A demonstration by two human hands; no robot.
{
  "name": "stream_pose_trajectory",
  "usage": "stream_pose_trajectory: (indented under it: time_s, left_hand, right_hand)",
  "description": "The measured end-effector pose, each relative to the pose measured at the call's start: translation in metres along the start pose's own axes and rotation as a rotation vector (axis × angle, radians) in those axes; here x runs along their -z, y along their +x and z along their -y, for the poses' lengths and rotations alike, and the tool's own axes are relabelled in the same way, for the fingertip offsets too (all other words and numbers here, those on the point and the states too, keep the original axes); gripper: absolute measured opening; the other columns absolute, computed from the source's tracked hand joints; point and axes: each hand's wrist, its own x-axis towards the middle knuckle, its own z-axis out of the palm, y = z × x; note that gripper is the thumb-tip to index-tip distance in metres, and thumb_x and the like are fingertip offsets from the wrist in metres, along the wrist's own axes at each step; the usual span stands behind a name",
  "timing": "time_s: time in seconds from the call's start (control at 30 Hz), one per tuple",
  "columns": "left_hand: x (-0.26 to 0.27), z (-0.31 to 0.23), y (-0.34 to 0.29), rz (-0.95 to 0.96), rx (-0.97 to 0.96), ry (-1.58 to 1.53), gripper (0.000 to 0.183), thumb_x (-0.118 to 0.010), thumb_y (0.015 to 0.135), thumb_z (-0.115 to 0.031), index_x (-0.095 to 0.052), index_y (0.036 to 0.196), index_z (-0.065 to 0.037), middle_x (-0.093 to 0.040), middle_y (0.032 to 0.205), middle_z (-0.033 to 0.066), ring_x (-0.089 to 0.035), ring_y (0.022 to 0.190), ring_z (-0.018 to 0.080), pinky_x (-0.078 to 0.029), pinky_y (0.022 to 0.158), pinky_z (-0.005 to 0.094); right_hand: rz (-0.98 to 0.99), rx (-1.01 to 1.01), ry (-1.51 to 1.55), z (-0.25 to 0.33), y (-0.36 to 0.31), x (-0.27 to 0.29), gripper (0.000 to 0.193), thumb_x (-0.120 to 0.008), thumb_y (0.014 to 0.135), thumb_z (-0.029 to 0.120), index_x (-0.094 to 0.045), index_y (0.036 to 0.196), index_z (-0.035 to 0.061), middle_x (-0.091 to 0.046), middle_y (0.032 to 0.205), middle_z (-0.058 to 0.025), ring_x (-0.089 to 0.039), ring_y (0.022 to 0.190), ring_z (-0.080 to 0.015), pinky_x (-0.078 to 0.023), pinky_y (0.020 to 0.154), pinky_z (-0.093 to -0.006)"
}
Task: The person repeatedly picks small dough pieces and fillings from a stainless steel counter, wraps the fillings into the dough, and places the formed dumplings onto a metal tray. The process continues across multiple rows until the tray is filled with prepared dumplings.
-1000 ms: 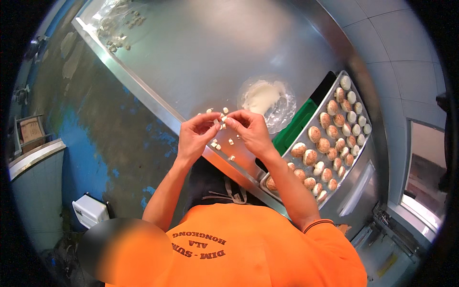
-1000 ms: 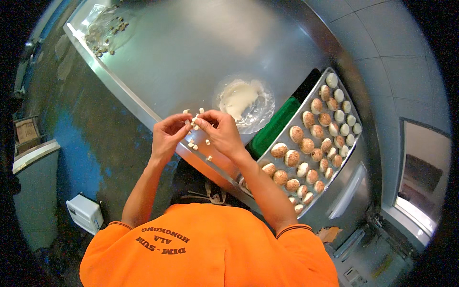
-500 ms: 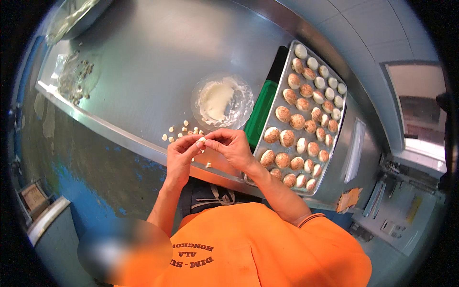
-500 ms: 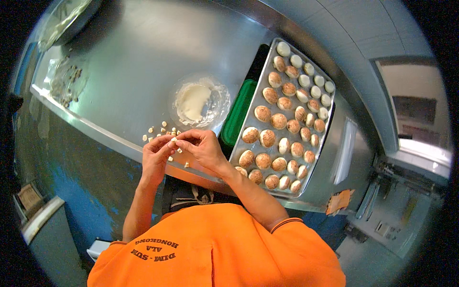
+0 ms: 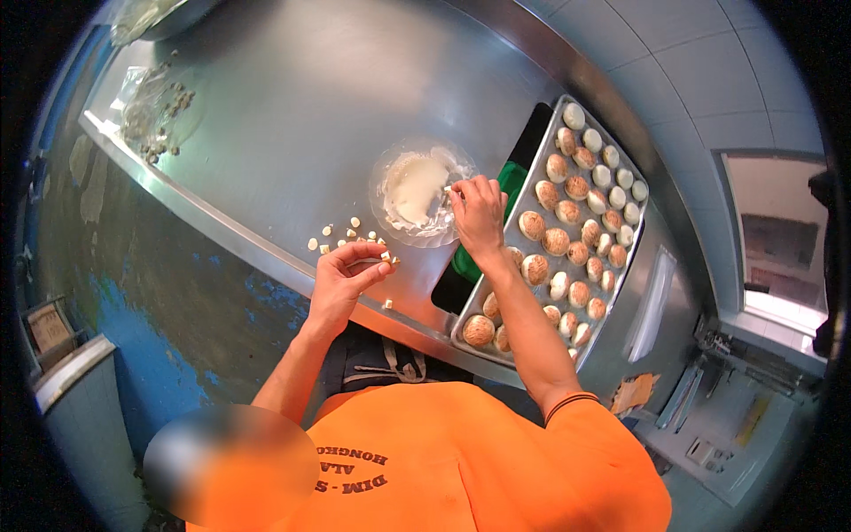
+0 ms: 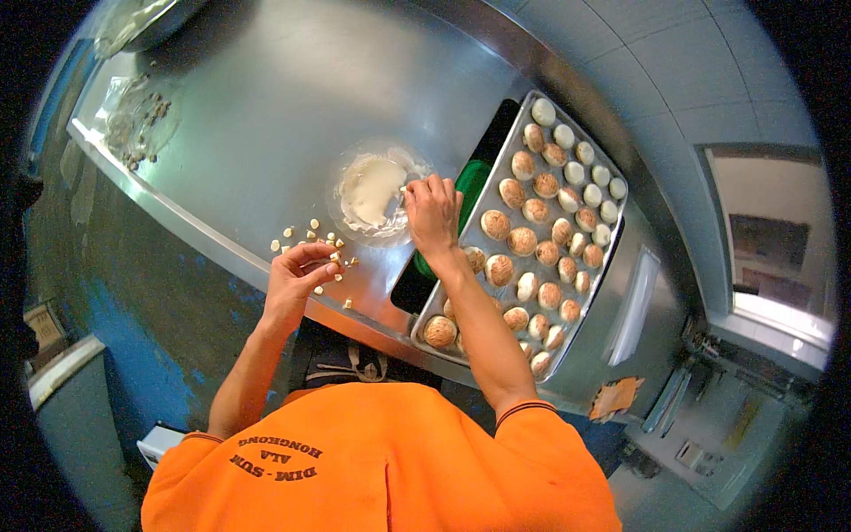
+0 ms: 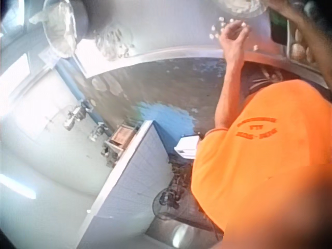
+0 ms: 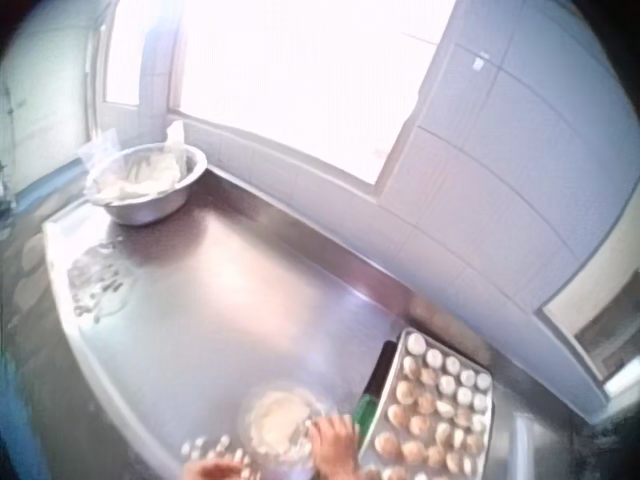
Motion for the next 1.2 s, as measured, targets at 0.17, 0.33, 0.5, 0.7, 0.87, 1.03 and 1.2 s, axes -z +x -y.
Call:
stream_pose_trajectory:
  time_s: [0.17,0.33,0.5,0.7,0.87,1.03,1.2]
  left_hand:
    - [0.006,-0.004,-0.003,-0.009,0.062,0.036,0.024,-0.078,0.089,-0.003,-0.071,0.112,0.001,-0.075,0.101,0.0078,-0.072,0.095,0.0149,-0.057,0.086,0.0289]
    - [0.004,0.001,-0.006,-0.006,0.01,0.007,0.022,-0.079,0.089,-0.003,-0.072,0.109,0.002,-0.075,0.101,0.0075,-0.072,0.096,0.0147,-0.056,0.09,0.029]
    - [-0.007,-0.003,-0.003,-0.022,0.025,0.005,0.024,-0.079,0.089,-0.003,-0.071,0.111,0.002,-0.075,0.102,0.0084,-0.072,0.096,0.0151,-0.056,0.09,0.0282]
    - [-0.047,-0.011,0.009,0.063,-0.04,-0.072,0.026,-0.079,0.089,-0.004,-0.07,0.112,0.003,-0.075,0.104,0.0104,-0.072,0.098,0.0168,-0.056,0.091,0.0289]
    - [-0.095,-0.017,0.01,0.179,-0.041,-0.173,0.025,-0.079,0.088,-0.002,-0.07,0.111,0.005,-0.075,0.105,0.0126,-0.073,0.097,0.0187,-0.058,0.09,0.0306]
    - [-0.142,-0.018,0.008,0.319,-0.038,-0.147,0.025,-0.078,0.088,-0.001,-0.07,0.111,0.005,-0.075,0.105,0.0135,-0.073,0.097,0.0186,-0.059,0.089,0.0292]
    - [-0.187,-0.001,0.009,0.366,0.007,-0.062,0.025,-0.079,0.088,-0.001,-0.07,0.111,0.005,-0.075,0.105,0.0132,-0.073,0.097,0.0187,-0.059,0.089,0.0297]
  right_hand:
    - [-0.021,0.119,-0.14,-0.008,0.009,-0.019,0.01,-0.072,0.088,0.018,-0.07,0.094,0.0115,-0.062,0.098,-0.0052,-0.057,0.099,-0.0269,-0.043,0.086,-0.044]
    - [0.102,0.218,-0.226,-0.008,0.002,-0.022,0.008,-0.073,0.087,0.015,-0.071,0.094,0.0133,-0.061,0.097,-0.0019,-0.056,0.101,-0.0245,-0.04,0.087,-0.0415]
    - [0.096,-0.033,0.307,-0.003,-0.006,0.002,0.01,-0.073,0.088,0.016,-0.074,0.095,0.0091,-0.066,0.09,-0.0073,-0.063,0.085,-0.0236,-0.047,0.079,-0.04]
    - [0.246,-0.502,1.28,0.011,-0.031,0.074,0.017,-0.072,0.096,0.009,-0.072,0.106,-0.0042,-0.073,0.095,-0.0042,-0.065,0.088,-0.0082,-0.052,0.081,-0.0232]
    - [0.012,-0.249,0.839,0.031,-0.064,0.138,0.012,-0.076,0.09,0.009,-0.073,0.099,0.0019,-0.067,0.092,-0.0058,-0.064,0.085,-0.0167,-0.05,0.076,-0.0302]
    - [-0.206,-0.002,0.5,0.017,-0.082,0.174,0.014,-0.079,0.086,0.004,-0.073,0.098,0.0036,-0.067,0.094,-0.0079,-0.062,0.087,-0.0236,-0.05,0.076,-0.0345]
    - [-0.31,0.01,0.334,-0.019,-0.105,0.191,0.015,-0.079,0.085,0.003,-0.073,0.098,0.0043,-0.065,0.092,-0.0076,-0.059,0.084,-0.0251,-0.048,0.072,-0.036]
